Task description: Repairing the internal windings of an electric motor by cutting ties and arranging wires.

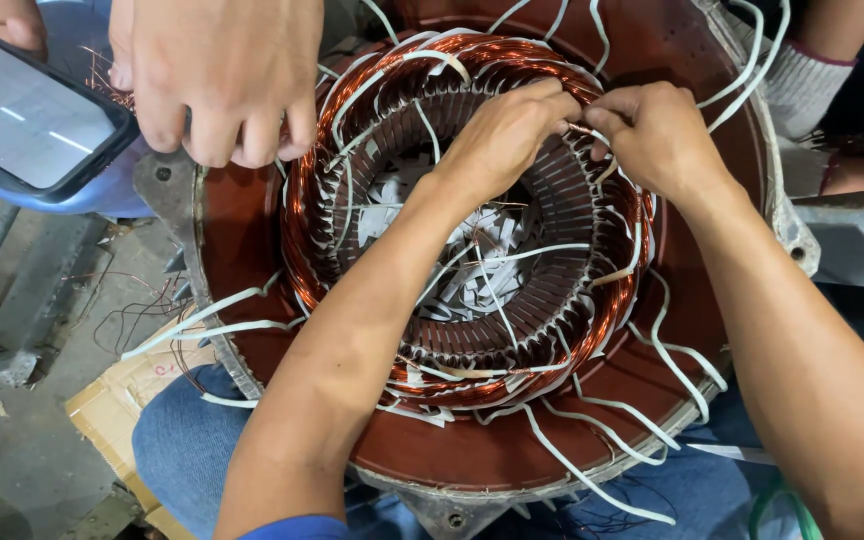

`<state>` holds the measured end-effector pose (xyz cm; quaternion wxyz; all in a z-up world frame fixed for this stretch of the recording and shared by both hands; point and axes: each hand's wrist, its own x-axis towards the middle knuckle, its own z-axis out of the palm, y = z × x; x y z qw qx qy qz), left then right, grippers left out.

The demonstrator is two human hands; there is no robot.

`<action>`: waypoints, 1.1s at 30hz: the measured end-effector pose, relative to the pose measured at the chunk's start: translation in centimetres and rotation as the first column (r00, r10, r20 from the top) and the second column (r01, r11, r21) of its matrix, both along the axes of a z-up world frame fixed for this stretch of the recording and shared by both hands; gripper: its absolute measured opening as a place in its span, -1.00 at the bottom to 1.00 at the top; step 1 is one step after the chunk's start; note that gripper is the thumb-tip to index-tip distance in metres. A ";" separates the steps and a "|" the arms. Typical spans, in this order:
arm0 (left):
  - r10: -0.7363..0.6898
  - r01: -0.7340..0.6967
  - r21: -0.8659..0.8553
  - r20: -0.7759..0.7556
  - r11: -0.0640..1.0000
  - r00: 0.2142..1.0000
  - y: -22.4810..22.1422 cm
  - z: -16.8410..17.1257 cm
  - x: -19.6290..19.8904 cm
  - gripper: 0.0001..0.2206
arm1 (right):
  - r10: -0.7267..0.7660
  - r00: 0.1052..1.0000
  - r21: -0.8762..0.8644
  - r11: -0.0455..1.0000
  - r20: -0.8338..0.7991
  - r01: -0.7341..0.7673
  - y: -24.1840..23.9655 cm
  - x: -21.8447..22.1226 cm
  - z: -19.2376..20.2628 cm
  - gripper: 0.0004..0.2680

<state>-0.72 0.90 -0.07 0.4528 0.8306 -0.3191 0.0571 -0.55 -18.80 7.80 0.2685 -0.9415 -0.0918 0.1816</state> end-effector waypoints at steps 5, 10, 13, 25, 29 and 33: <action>0.032 -0.038 0.121 0.054 0.992 0.998 -0.6 -0.7 0.2 -0.84 | 0.123 0.934 -0.055 0.992 0.335 -0.111 -1.1 -0.2 0.1 -0.79; -0.007 0.038 0.072 -0.390 0.997 0.921 0.0 1.1 0.1 -0.72 | 0.046 0.996 -0.239 0.969 -0.074 -0.063 1.5 -2.3 4.6 -0.73; 0.006 0.027 0.061 -0.485 0.998 0.874 0.3 1.4 0.5 -0.81 | 0.057 0.998 -0.165 0.985 -0.014 -0.058 2.0 -5.0 5.2 -0.86; -0.167 0.114 -0.134 -0.509 0.984 0.844 0.5 -0.4 1.4 -0.75 | 0.259 0.935 -0.393 0.907 0.242 -0.150 1.8 -5.2 -0.3 -0.85; -0.164 0.097 -0.160 -0.492 0.982 0.855 0.9 -0.3 1.6 -0.72 | 0.241 0.946 -0.324 0.932 0.215 -0.163 1.3 -5.2 0.2 -0.79; -0.151 0.095 -0.146 -0.438 0.985 0.886 0.7 0.2 1.2 -0.80 | 0.298 0.896 -0.179 0.951 0.329 -0.250 0.6 -4.2 1.0 -0.86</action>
